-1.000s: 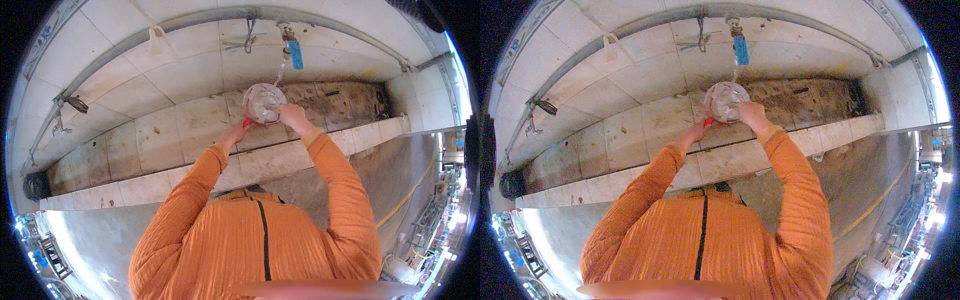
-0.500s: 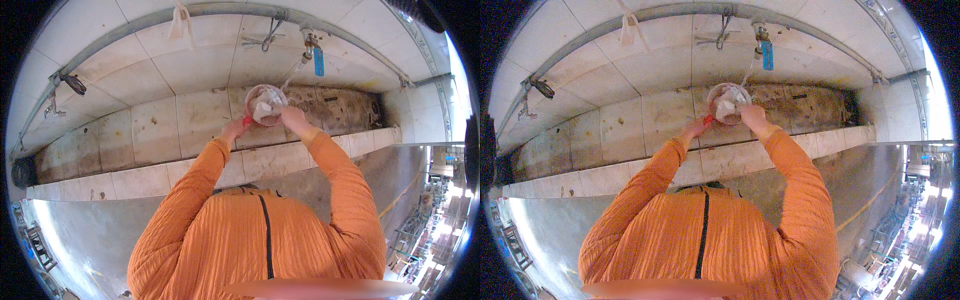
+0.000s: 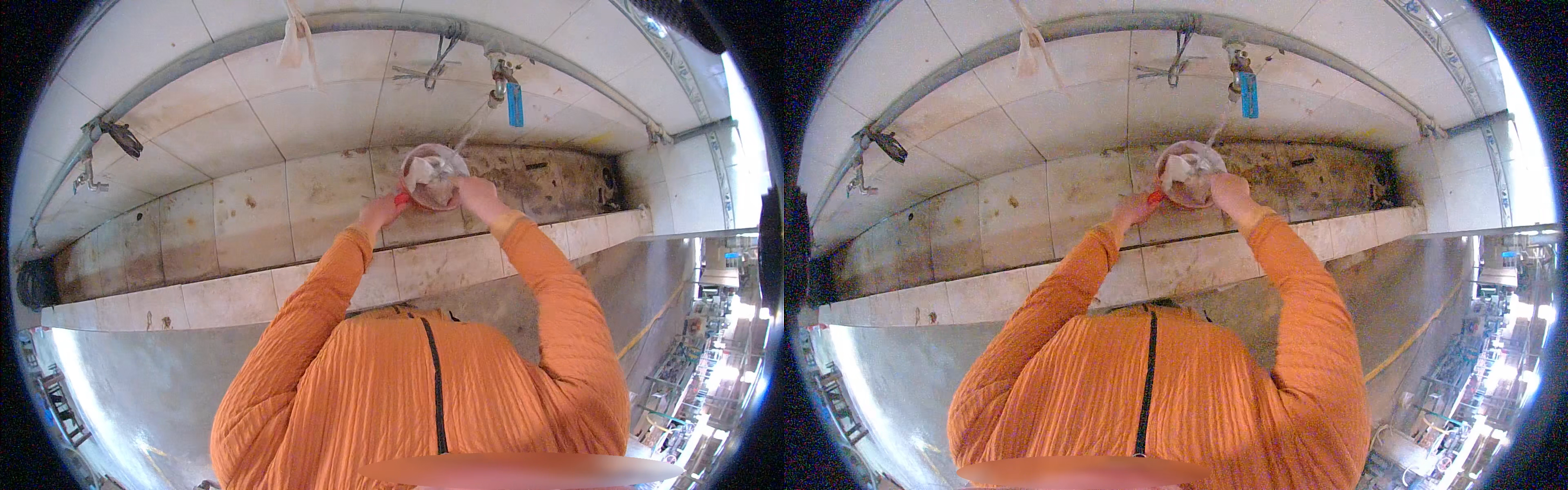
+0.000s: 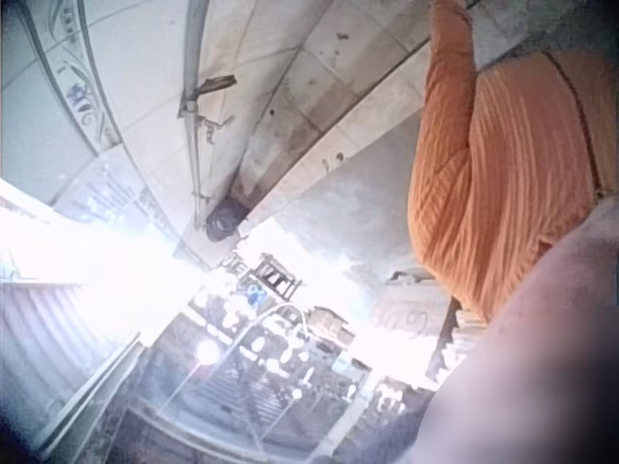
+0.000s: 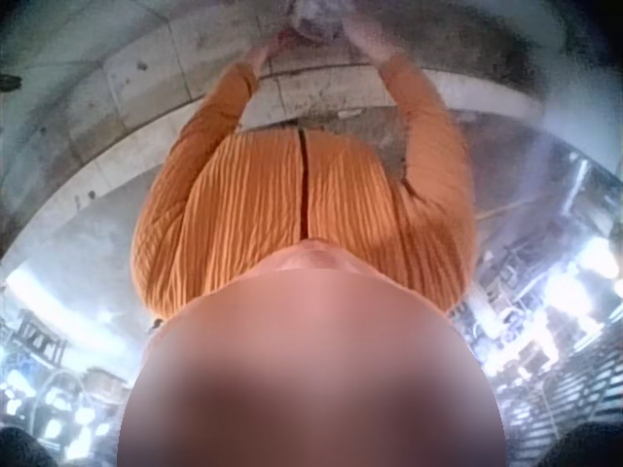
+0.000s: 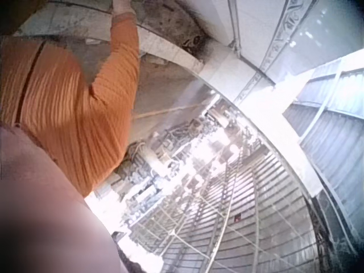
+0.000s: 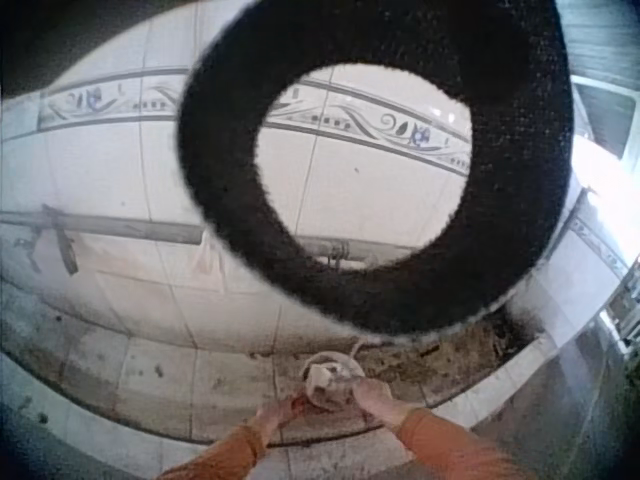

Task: The person washes a white cloth in a red bucket under a running tap, repeatedly soaking, wringing, and rinsing it. After finishing, the person carries the bucket and cloth through a warehouse area.

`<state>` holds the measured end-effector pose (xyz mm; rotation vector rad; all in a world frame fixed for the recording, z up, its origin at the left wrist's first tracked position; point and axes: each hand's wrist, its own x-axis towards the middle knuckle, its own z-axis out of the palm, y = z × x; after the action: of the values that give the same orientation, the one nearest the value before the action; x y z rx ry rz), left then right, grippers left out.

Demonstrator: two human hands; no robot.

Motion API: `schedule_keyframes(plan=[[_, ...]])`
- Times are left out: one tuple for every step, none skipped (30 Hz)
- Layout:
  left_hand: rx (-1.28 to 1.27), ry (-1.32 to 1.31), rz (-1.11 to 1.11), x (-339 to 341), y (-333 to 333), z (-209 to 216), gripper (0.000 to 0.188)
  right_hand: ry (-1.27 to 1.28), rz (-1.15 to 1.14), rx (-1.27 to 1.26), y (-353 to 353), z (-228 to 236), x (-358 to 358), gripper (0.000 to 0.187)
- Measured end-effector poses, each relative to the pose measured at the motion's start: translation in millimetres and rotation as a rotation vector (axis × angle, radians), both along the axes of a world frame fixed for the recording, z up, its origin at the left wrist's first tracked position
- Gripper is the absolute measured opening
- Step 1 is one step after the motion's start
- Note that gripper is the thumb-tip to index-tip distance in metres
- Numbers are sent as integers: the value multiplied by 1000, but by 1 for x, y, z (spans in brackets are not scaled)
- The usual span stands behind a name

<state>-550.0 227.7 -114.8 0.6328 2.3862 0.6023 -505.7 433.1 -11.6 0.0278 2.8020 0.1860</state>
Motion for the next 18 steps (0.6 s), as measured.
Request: schedule_keyframes(plan=[[-13,-19,-48,-4,0,2,41,-81,-19,58,2,7,1,21],[-26,-37,-96,-8,1,4,40,-131,-8,66,8,17,1,20],[-28,-106,-93,-13,-7,3,41,-177,20,62,6,36,-4,20],[-27,-172,-93,-18,-13,2,42,-220,44,62,5,52,-7,19],[-16,-242,-107,-18,-14,0,44,-203,87,46,10,61,-6,18],[36,-251,-91,-13,-8,7,42,-197,109,25,21,64,1,18],[84,-262,-89,-9,2,28,40,-192,116,2,32,61,11,18],[134,-261,-81,-6,10,43,38,-197,187,-21,38,50,20,18],[117,-76,-88,-6,11,37,37,-187,288,-40,37,36,24,18],[93,122,-65,-14,7,21,36,-166,419,-58,30,32,17,18],[61,315,-46,-24,4,10,35,-164,411,-78,22,33,8,18],[2,262,-88,-26,12,18,35,-185,362,-100,18,29,12,18],[-56,199,-145,-25,23,39,36,-215,297,-127,17,25,19,18],[-119,149,-186,-25,28,56,36,-133,222,-191,13,28,16,18],[-139,150,-195,-27,27,61,37,-41,169,-251,6,37,5,19],[-157,152,-211,-31,28,62,38,51,109,-310,7,40,-4,20],[-176,153,-225,-34,28,63,38,66,101,-301,8,44,-14,21],[-171,171,-174,-34,30,64,38,82,80,-294,13,43,-22,21]])
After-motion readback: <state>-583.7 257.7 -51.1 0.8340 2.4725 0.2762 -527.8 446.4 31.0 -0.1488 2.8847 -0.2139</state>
